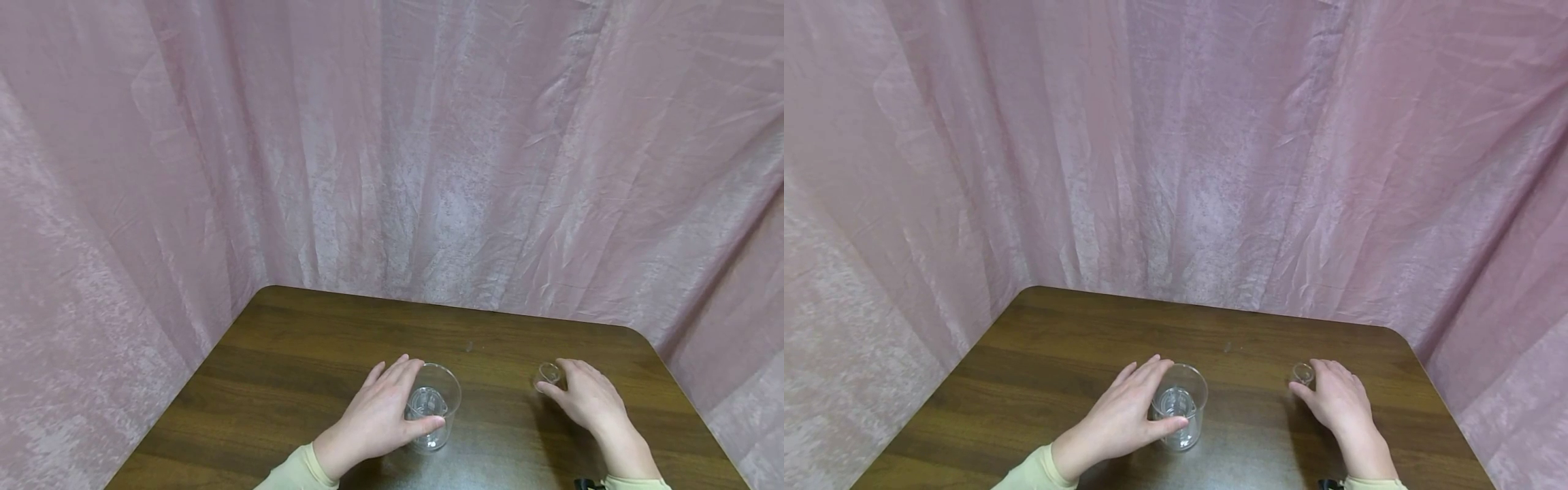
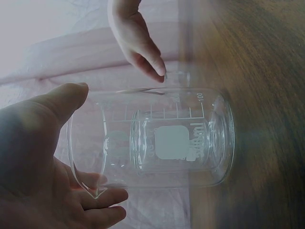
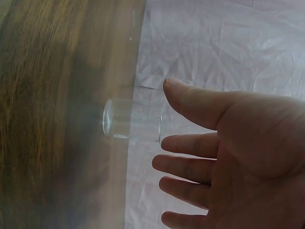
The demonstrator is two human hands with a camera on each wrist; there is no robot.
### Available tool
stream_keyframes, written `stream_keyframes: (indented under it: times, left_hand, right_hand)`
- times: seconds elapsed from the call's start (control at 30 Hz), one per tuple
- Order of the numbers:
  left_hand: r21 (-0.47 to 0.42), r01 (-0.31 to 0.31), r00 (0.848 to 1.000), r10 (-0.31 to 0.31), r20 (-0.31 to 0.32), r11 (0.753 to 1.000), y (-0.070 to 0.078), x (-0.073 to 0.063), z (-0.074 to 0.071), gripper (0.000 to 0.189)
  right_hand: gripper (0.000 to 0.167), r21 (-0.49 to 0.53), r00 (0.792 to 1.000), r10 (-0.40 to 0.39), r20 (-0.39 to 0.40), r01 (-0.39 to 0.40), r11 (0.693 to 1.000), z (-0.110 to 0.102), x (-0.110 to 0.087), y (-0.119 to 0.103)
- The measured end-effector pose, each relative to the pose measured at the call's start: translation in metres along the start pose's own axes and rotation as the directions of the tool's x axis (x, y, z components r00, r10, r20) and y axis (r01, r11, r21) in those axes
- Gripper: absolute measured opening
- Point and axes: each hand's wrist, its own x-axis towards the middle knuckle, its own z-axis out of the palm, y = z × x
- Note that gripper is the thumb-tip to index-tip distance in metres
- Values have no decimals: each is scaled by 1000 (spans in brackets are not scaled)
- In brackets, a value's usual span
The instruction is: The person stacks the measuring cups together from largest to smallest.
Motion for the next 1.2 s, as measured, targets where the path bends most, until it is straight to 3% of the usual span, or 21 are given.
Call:
stream_keyframes:
  times: [0.3, 1.2]
  left_hand:
    - [6, 2, 1000, -2, -7, 1000, 0, 0, 1, 88]
    - [2, 4, 1000, -4, 1, 1000, 1, 0, -1, 89]
  right_hand:
    - [56, 18, 1000, 9, -3, -9, 1000, 3, 2, 2]
    - [61, 28, 999, 39, 1, -39, 999, 11, 5, -2]
